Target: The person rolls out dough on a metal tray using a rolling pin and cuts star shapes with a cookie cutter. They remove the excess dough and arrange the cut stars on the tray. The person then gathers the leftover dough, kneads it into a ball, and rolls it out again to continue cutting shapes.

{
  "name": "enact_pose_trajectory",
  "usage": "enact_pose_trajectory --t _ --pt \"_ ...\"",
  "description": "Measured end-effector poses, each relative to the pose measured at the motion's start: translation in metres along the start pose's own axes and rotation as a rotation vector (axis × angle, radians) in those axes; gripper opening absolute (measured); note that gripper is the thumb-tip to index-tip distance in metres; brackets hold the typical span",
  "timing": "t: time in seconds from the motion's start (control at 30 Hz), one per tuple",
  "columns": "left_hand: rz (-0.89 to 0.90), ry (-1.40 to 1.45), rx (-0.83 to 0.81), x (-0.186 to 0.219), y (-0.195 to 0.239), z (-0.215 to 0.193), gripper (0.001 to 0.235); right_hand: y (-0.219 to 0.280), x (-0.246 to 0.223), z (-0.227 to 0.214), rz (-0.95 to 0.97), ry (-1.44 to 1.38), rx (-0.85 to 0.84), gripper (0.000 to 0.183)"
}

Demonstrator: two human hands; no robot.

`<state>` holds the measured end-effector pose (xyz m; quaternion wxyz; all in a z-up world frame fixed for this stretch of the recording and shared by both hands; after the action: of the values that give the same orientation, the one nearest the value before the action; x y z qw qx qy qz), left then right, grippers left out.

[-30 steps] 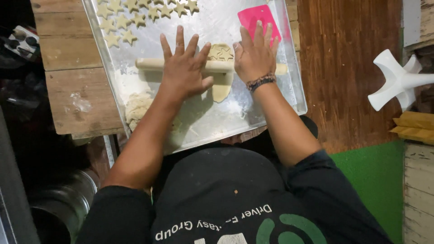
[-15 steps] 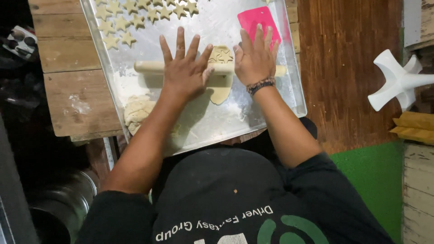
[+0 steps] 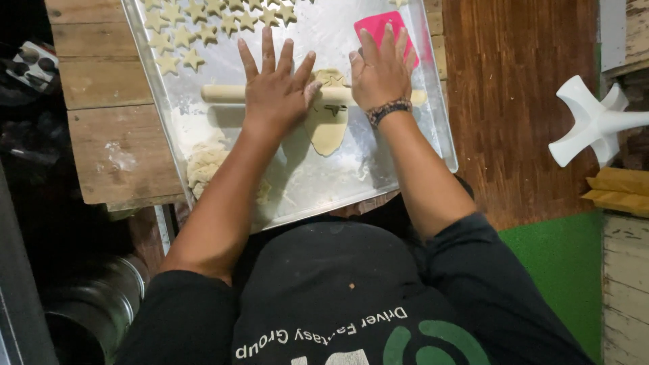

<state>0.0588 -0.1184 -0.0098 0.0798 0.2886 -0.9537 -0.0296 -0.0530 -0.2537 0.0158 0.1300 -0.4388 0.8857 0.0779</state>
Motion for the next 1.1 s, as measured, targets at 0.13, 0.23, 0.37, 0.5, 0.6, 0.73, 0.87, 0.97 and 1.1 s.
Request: enact_pose_trajectory --t 0.13,0.23,0.37,0.5,0.6,0.73,0.87,0.97,1.1 --pt "0.015 -0.049 -0.036 0.006 0.026 -0.008 0.069 0.022 -0.002 0.006 0.014 0.042 -0.029 0.052" --pt "0.006 -0.056 -0.129 0.005 0.032 -0.004 0.073 0.029 -0.006 0.004 -0.027 0.091 0.006 0.052" --pt "0.001 -0.018 -0.112 0.004 0.017 -0.004 0.07 0.021 -0.012 -0.006 0.029 0.071 -0.07 0.052" --pt "-0.037 0.02 -0.125 0.0 -0.007 -0.003 0.073 0.0 0.0 -0.001 0.051 0.055 -0.035 0.051" --pt "-0.018 -0.009 -0.061 -0.001 -0.004 0.006 0.073 0.003 0.001 0.0 0.026 0.056 0.018 0.047" --pt "0.007 -0.014 -0.098 0.004 0.026 -0.008 0.076 0.033 -0.018 -0.009 0.035 0.085 -0.05 0.049" --pt "0.072 -0.027 -0.058 0.007 0.044 0.003 0.056 0.054 -0.007 0.012 -0.017 0.052 0.015 0.05" --pt "0.151 0.077 0.158 0.012 0.052 0.005 0.012 0.059 0.01 0.026 -0.123 -0.051 0.131 0.053" --pt "0.126 0.051 0.35 0.02 0.088 -0.022 0.007 0.056 0.02 0.043 -0.518 -0.148 0.409 0.05"
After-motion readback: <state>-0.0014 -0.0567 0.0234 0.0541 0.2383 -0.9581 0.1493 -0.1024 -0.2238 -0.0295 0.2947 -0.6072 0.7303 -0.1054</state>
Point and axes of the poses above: each hand's wrist, its own y-axis away from the middle knuckle, its own z-axis out of the palm, x = y × z, the point moved 9 cm from there along -y, towards the middle knuckle, and after that the axes turned 12 degrees about -z, right-handed, at the moved point
